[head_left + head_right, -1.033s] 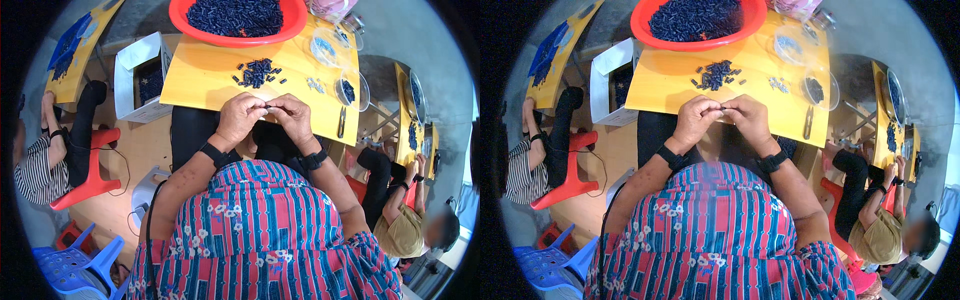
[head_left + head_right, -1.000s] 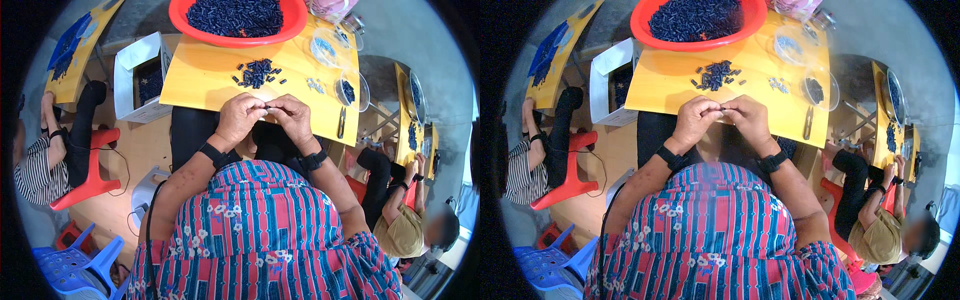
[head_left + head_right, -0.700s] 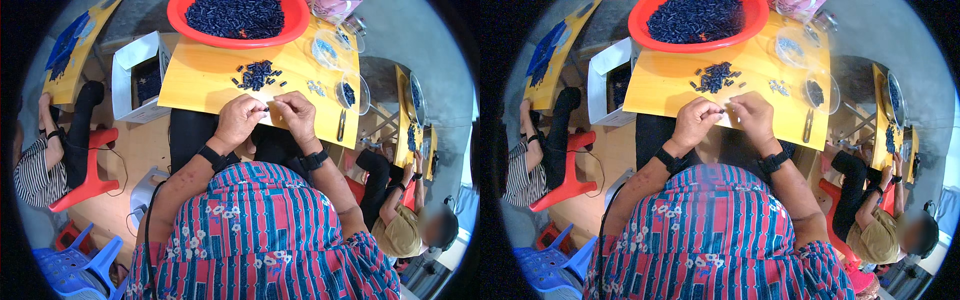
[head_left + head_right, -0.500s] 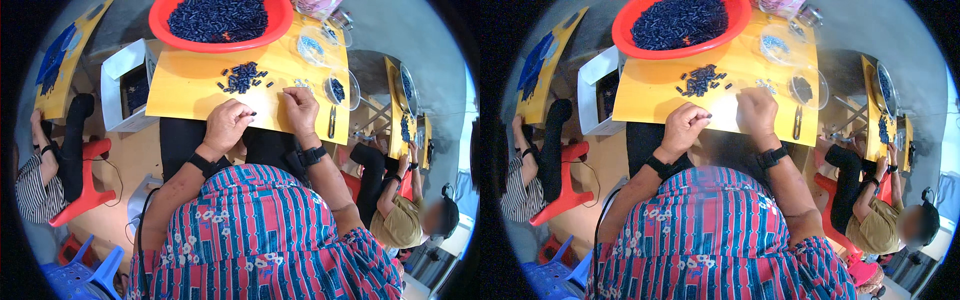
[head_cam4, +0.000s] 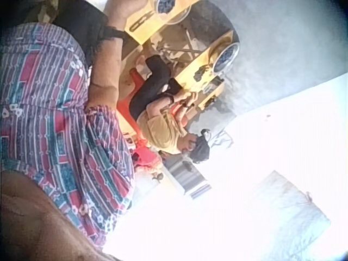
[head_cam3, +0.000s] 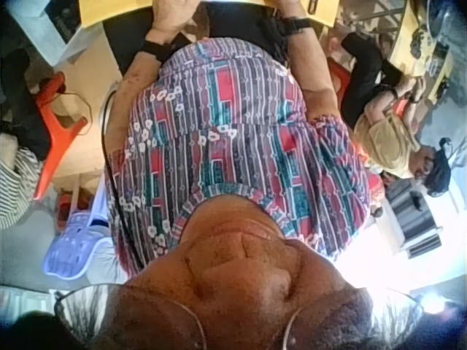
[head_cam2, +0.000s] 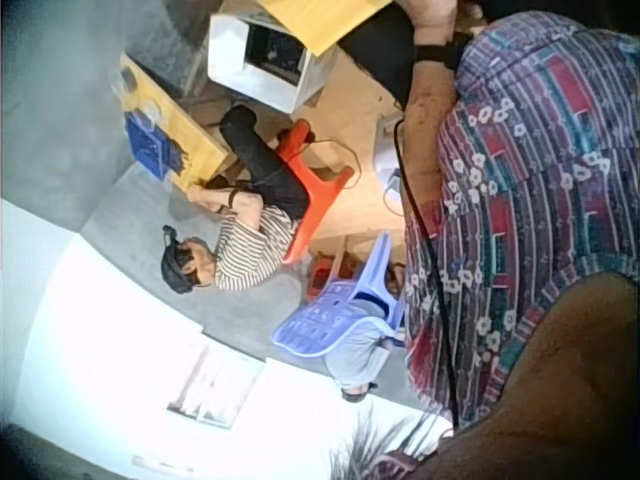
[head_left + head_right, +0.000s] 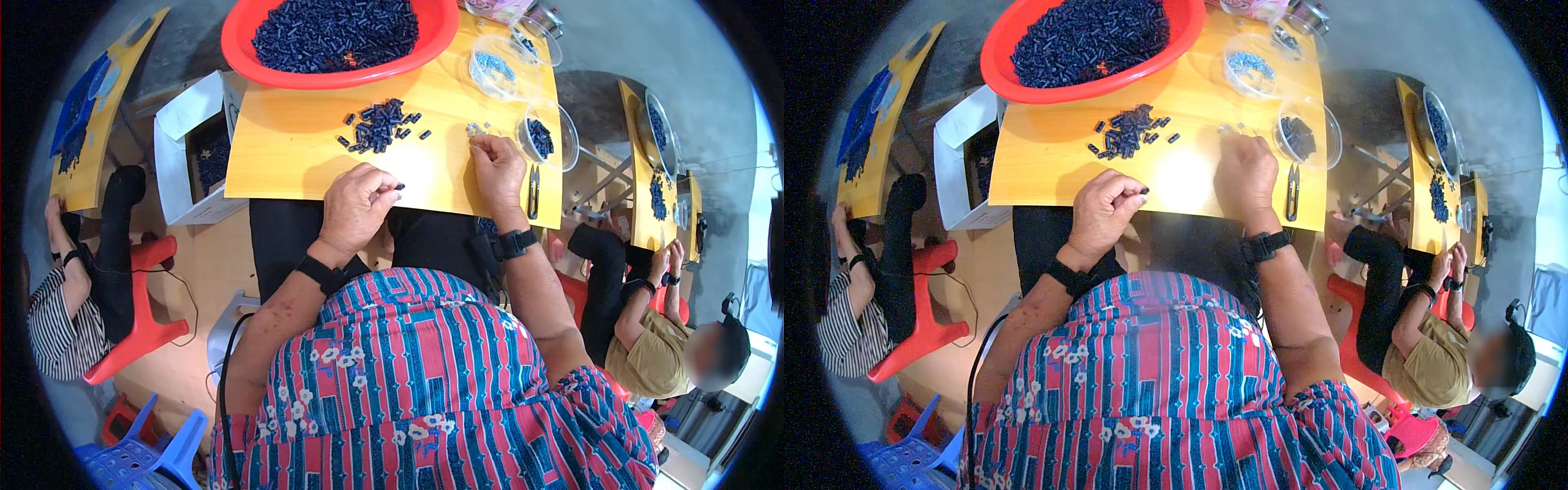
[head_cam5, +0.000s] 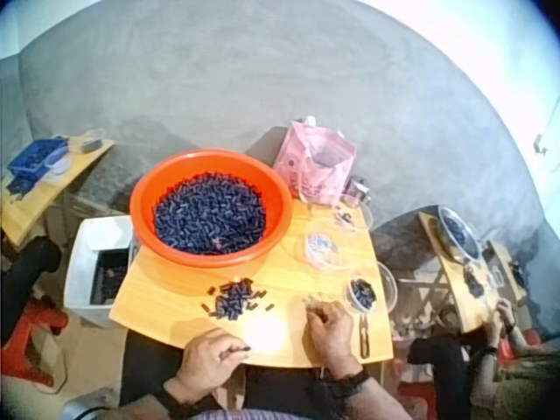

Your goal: The person picks up a blue plastic piece and a metal pin by hand, inserts the pin into the piece, and then uses shears to trim the end of the pin before placing the assembled component onto the table.

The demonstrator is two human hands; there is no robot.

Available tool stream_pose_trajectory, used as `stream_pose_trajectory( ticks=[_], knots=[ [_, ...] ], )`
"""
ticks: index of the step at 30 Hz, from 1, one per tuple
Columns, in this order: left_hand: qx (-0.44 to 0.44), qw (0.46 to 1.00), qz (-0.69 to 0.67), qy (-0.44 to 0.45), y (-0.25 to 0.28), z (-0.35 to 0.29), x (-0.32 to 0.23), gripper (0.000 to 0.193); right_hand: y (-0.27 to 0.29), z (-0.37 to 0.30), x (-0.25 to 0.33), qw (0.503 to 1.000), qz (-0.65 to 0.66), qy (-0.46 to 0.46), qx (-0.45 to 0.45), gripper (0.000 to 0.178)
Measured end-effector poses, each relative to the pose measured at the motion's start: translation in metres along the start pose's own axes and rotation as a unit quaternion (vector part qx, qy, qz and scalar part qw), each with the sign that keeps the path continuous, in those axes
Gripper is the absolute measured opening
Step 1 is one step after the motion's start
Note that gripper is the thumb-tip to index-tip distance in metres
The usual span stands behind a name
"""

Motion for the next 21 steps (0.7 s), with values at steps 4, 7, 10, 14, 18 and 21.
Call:
stream_pose_trajectory(
  ticks=[4, 7, 10, 14, 18, 21],
  knots=[
    [0.001, 1.0, -0.001, 0.001, 0.0, -0.001, 0.0, 0.011, 0.006, -0.006, 0.001, 0.997, 0.064, -0.043, 0.023, 0.008],
    [0.003, 1.0, 0.015, -0.018, 0.0, 0.0, 0.0, 0.011, 0.002, -0.006, -0.017, 0.99, 0.117, -0.077, 0.025, 0.008],
    [-0.018, 0.999, 0.002, -0.046, 0.0, 0.002, -0.002, 0.01, -0.002, -0.003, -0.032, 0.989, 0.122, -0.083, 0.026, 0.017],
    [-0.015, 0.999, -0.002, -0.038, 0.001, 0.002, 0.001, 0.009, 0.002, -0.003, -0.019, 0.998, 0.052, -0.037, 0.014, 0.017],
    [-0.014, 0.999, -0.001, -0.041, 0.0, 0.003, 0.001, 0.009, 0.009, -0.004, 0.001, 1.0, 0.013, -0.006, 0.008, 0.016],
    [-0.013, 0.999, 0.004, -0.042, 0.0, 0.002, 0.002, 0.009, 0.008, -0.002, 0.005, 0.997, 0.058, -0.042, 0.032, 0.013]
  ],
)
Point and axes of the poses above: each hand's wrist, its own z-axis towards the middle knuckle, its own y-axis out of the back of the hand, x = y × z, the point moved 4 cm from there along z, towards the middle knuckle, and after that the axes turned 11 degrees about -y, right-handed, at the moved point
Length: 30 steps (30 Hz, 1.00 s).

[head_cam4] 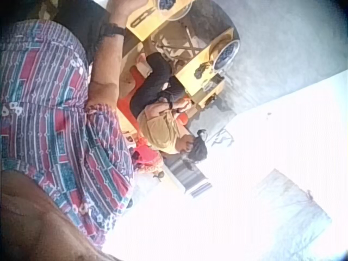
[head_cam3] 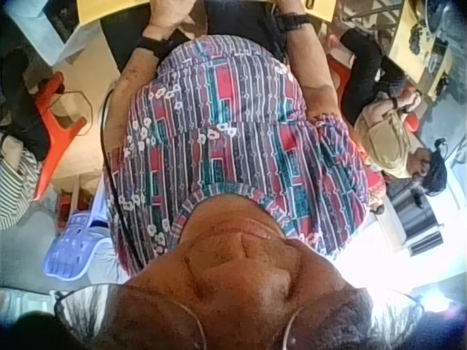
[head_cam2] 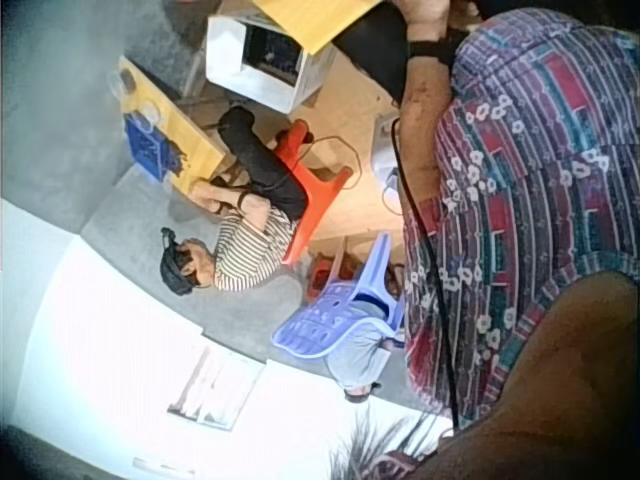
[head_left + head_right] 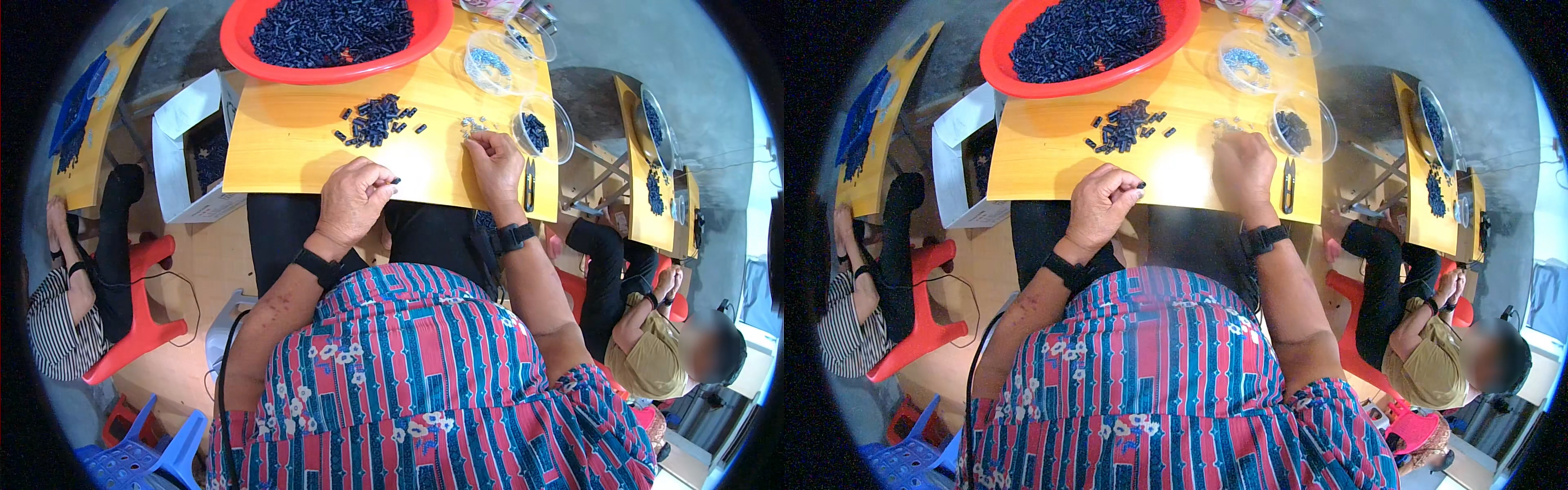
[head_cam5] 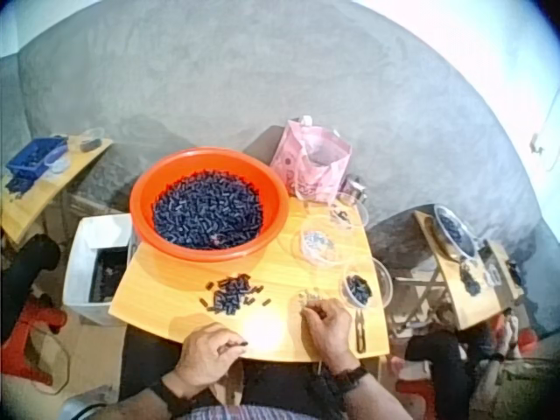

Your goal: The person picks up a blue plastic piece and a metal pin by hand, inserts the pin into the piece, and then uses shears to trim the end of the pin before placing the assembled component onto the table.

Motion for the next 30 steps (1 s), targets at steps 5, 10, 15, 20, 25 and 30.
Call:
stream_pose_trajectory(
  ticks=[5, 10, 15, 20, 25, 30],
  knots=[
    [0.003, 1.0, 0.009, -0.007, -0.001, -0.003, 0.0, 0.009, -0.001, 0.0, 0.004, 0.998, -0.058, 0.004, -0.005, 0.015],
    [0.02, 0.999, 0.009, 0.026, 0.0, -0.001, 0.001, 0.012, -0.001, 0.0, 0.0, 0.988, -0.134, 0.08, -0.007, 0.007],
    [0.017, 1.0, 0.018, 0.016, 0.001, 0.0, 0.001, 0.012, 0.001, -0.004, 0.01, 0.967, -0.183, 0.177, 0.018, 0.009],
    [0.019, 1.0, 0.009, 0.012, 0.0, 0.001, 0.003, 0.011, -0.002, -0.009, 0.019, 0.922, -0.314, 0.221, 0.054, 0.008],
    [0.018, 1.0, 0.016, 0.013, 0.0, 0.0, 0.001, 0.01, 0.007, -0.018, 0.041, 0.946, -0.207, 0.247, 0.035, 0.006],
    [0.02, 0.999, 0.026, 0.01, 0.002, -0.001, 0.0, 0.009, 0.002, -0.018, 0.042, 0.943, -0.225, 0.242, 0.037, 0.007]
  ],
)
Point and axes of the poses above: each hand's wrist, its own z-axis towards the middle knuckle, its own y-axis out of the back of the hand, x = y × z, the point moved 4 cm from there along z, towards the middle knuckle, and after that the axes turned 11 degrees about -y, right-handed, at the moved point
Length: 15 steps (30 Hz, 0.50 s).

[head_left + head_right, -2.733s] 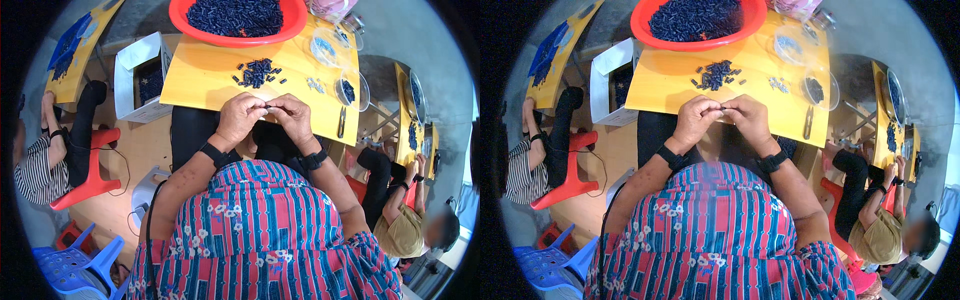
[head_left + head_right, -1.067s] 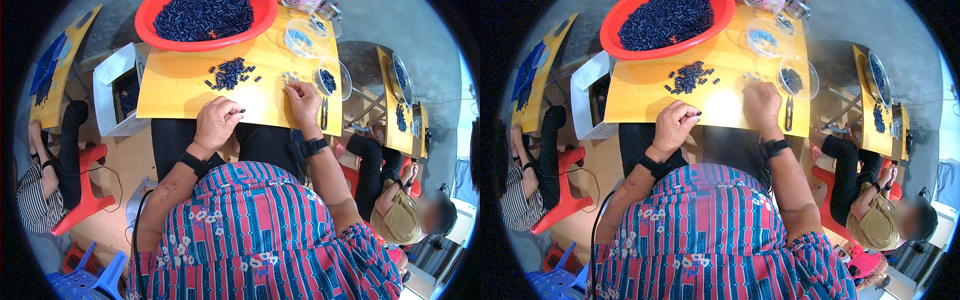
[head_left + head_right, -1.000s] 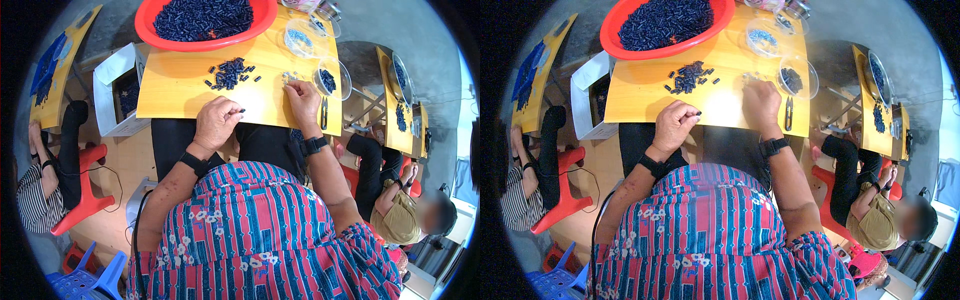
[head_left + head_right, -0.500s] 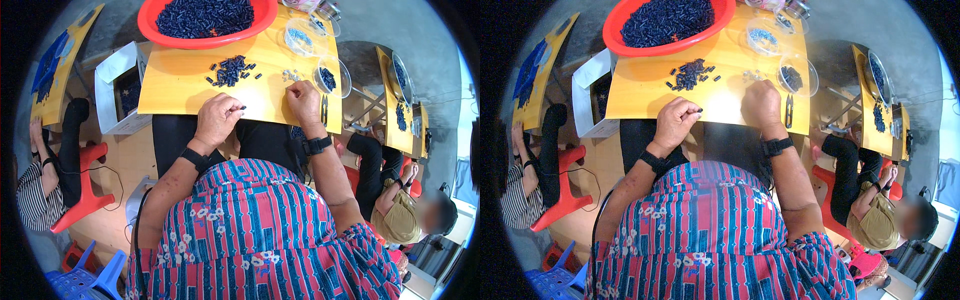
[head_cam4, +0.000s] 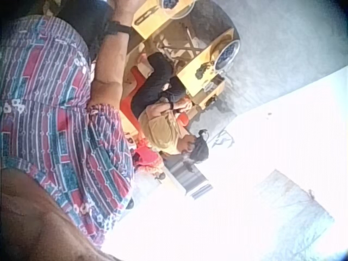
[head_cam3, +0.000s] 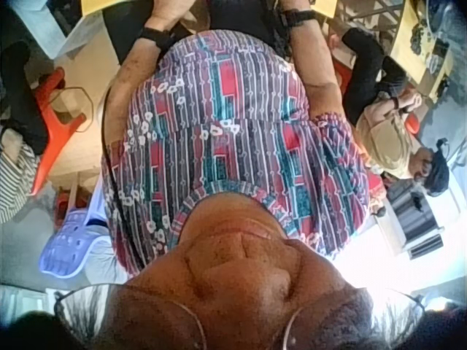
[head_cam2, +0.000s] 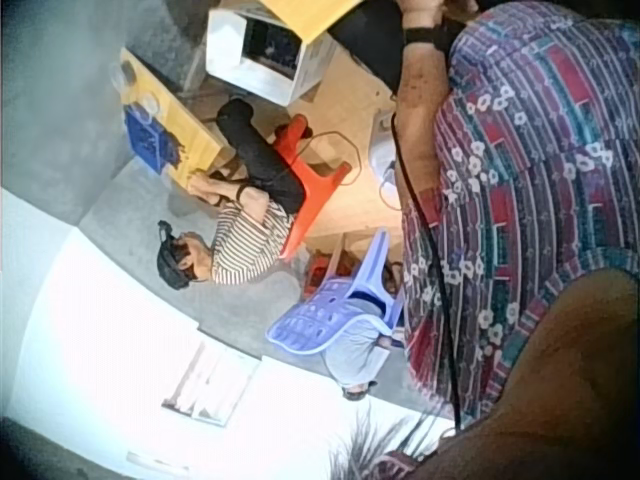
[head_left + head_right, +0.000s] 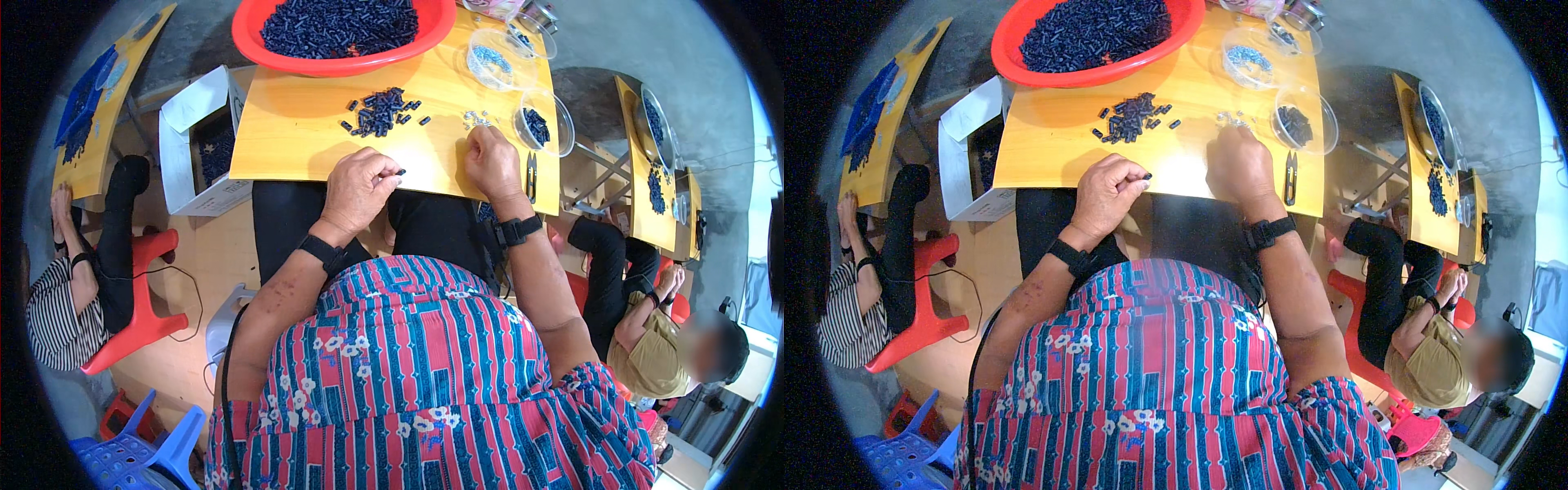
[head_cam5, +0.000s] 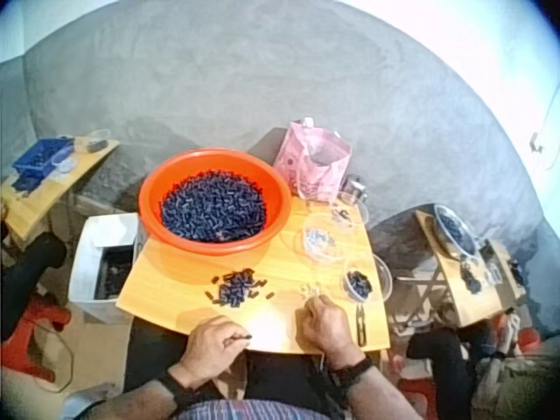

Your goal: The person picks up a blue plastic piece and a metal pin by hand, inserts the pin into the piece, and then uses shears to trim the end of the pin before placing the assembled component onto the table.

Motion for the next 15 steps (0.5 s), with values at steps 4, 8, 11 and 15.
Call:
stream_pose_trajectory(
  ticks=[4, 8, 11, 15],
  knots=[
    [0.001, 1.0, -0.001, 0.001, -0.002, 0.0, 0.003, 0.009, -0.013, -0.006, -0.012, 0.968, 0.203, -0.14, 0.046, 0.009],
    [-0.019, 0.999, -0.023, -0.034, -0.002, 0.0, 0.002, 0.009, -0.027, -0.019, -0.01, 0.839, 0.451, -0.258, 0.161, 0.014],
    [-0.013, 1.0, -0.025, -0.014, -0.002, 0.002, -0.001, 0.009, -0.037, -0.024, 0.003, 0.76, 0.543, -0.282, 0.219, 0.015],
    [-0.009, 1.0, -0.012, -0.012, -0.002, 0.001, 0.0, 0.009, -0.042, -0.023, 0.017, 0.735, 0.56, -0.291, 0.25, 0.013]
  ],
)
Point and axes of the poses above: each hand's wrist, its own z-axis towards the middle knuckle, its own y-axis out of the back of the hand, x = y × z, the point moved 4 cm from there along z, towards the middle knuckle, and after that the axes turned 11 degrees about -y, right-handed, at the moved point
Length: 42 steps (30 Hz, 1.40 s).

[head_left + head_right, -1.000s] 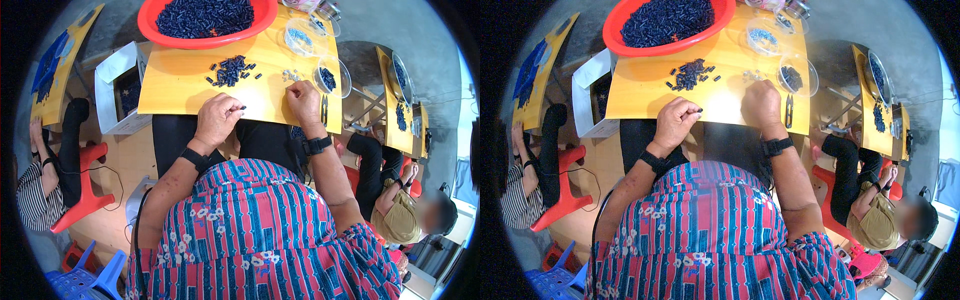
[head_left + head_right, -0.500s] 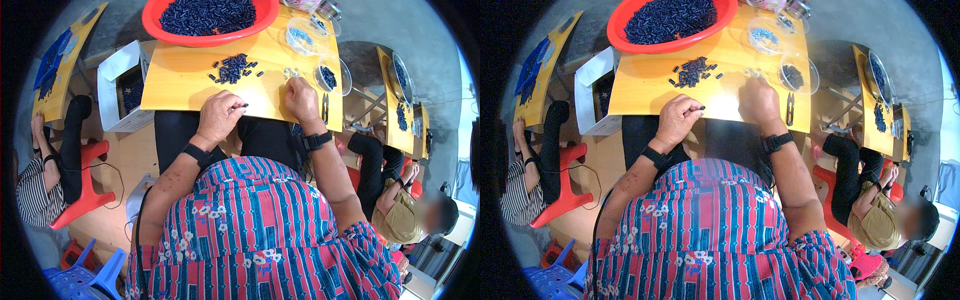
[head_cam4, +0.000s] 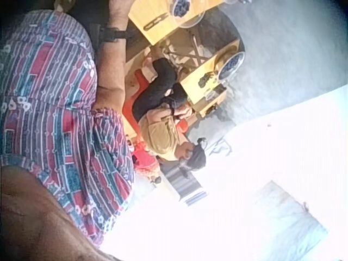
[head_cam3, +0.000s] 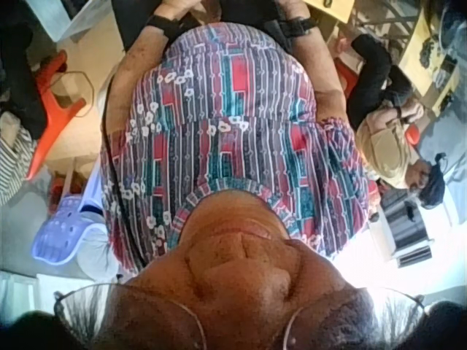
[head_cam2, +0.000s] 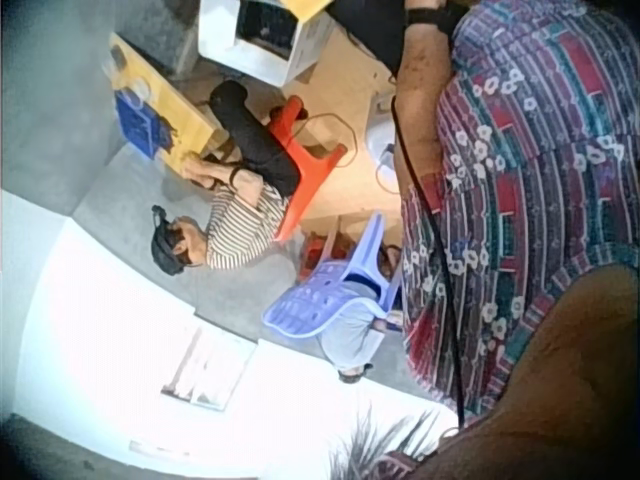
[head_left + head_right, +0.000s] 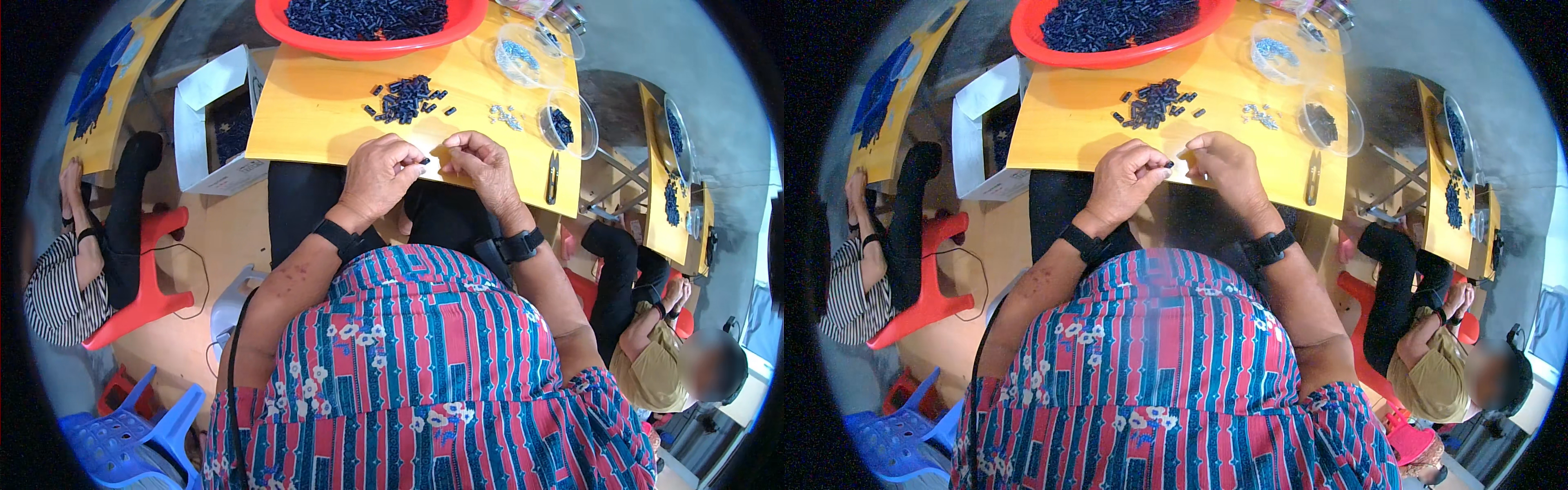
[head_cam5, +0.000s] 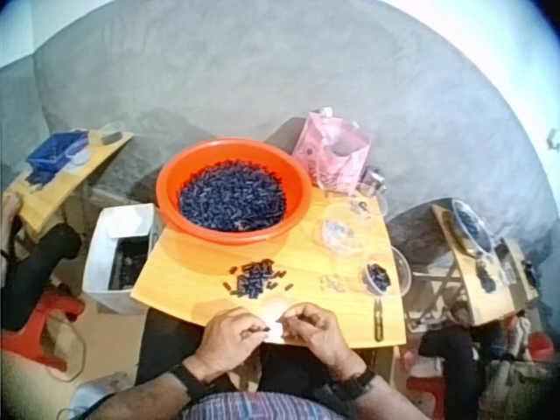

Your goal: The person picks up a blue plastic piece and a metal pin by hand, inserts the pin into the piece, and then uses shears to trim the end of the pin before placing the assembled component onto the table.

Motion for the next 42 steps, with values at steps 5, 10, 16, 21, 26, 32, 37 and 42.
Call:
stream_pose_trajectory(
  ticks=[5, 10, 16, 21, 26, 32, 37, 42],
  knots=[
    [-0.008, 1.0, -0.014, -0.003, -0.001, 0.0, 0.0, 0.009, -0.005, 0.005, -0.005, 0.998, 0.034, 0.0, 0.056, 0.012],
    [-0.015, 1.0, -0.017, -0.016, -0.002, -0.001, 0.001, 0.008, -0.007, 0.006, -0.004, 0.996, 0.049, 0.011, 0.073, 0.009],
    [-0.016, 1.0, -0.016, -0.011, -0.001, -0.001, 0.001, 0.008, -0.008, 0.006, -0.004, 0.995, 0.057, -0.004, 0.086, 0.01],
    [0.008, 1.0, -0.008, 0.024, 0.0, 0.0, -0.001, 0.01, -0.007, 0.008, -0.008, 0.994, 0.06, -0.001, 0.093, 0.009],
    [0.002, 1.0, -0.002, 0.012, 0.0, -0.001, 0.001, 0.011, -0.012, 0.004, -0.004, 0.994, 0.059, -0.024, 0.089, 0.011],
    [-0.006, 1.0, -0.011, -0.003, 0.0, 0.0, -0.001, 0.01, -0.013, 0.003, -0.001, 0.997, 0.019, -0.008, 0.07, 0.013],
    [-0.018, 0.999, -0.012, -0.023, 0.0, -0.001, -0.001, 0.01, -0.014, 0.002, -0.002, 0.998, 0.008, -0.024, 0.059, 0.013],
    [-0.019, 0.999, -0.008, -0.024, -0.001, -0.001, 0.001, 0.01, -0.014, 0.003, -0.005, 0.998, 0.007, -0.022, 0.057, 0.012]
  ],
)
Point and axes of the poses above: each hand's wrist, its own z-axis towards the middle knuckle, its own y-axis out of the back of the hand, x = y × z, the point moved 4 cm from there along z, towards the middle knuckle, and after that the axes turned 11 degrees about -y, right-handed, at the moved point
